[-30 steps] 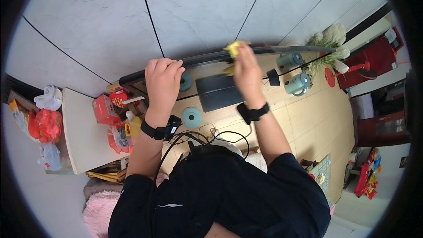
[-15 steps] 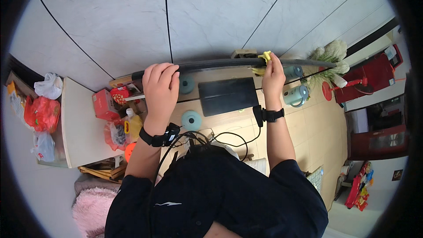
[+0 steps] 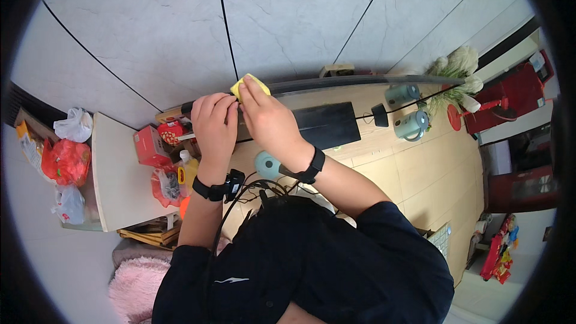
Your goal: The person cleans the screen and the top edge of a television using a yellow cloth, holding the side of the TV for stability.
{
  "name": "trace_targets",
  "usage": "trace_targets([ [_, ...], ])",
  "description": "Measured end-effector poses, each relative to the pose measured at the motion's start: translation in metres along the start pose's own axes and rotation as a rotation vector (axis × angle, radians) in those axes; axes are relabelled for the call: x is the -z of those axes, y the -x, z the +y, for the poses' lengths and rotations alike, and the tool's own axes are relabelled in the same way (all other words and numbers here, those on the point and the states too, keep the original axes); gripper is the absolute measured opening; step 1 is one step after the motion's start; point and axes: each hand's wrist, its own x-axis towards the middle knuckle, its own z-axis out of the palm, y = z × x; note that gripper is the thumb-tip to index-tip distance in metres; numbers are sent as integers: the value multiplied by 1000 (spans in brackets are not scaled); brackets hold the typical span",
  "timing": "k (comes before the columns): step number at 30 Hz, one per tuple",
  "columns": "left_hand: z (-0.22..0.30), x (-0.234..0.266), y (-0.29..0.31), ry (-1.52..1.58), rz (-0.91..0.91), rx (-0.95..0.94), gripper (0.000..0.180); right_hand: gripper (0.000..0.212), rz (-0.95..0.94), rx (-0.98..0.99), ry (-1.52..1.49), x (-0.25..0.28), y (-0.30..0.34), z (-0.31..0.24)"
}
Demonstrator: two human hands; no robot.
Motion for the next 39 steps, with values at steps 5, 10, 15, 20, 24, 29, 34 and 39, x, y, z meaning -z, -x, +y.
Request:
trace_targets([
  [5,2,2,-4,9,-18,6,10,46,-14,38,200,10,4,16],
  [10,-3,1,-3,7,-8,10,9,38,118,-144,252,42,22,73],
  [15,0,0,-3,23,19,9,9,30,244,-345,237,88,46,154],
  [20,0,-1,-2,29,11,6,9,26,334,-379,189,100,52,186],
  [24,1,0,-2,14,10,18,8,28,417,-326,235,70,43,155],
  [29,5,1,-4,3,-9,11,7,31,339,-241,164,40,30,97],
  [34,5,-3,-3,-28,1,-9,8,27,291,-248,95,50,32,104],
  [39,10,-2,-4,-85,-21,25,11,23,399,-195,138,78,44,162],
])
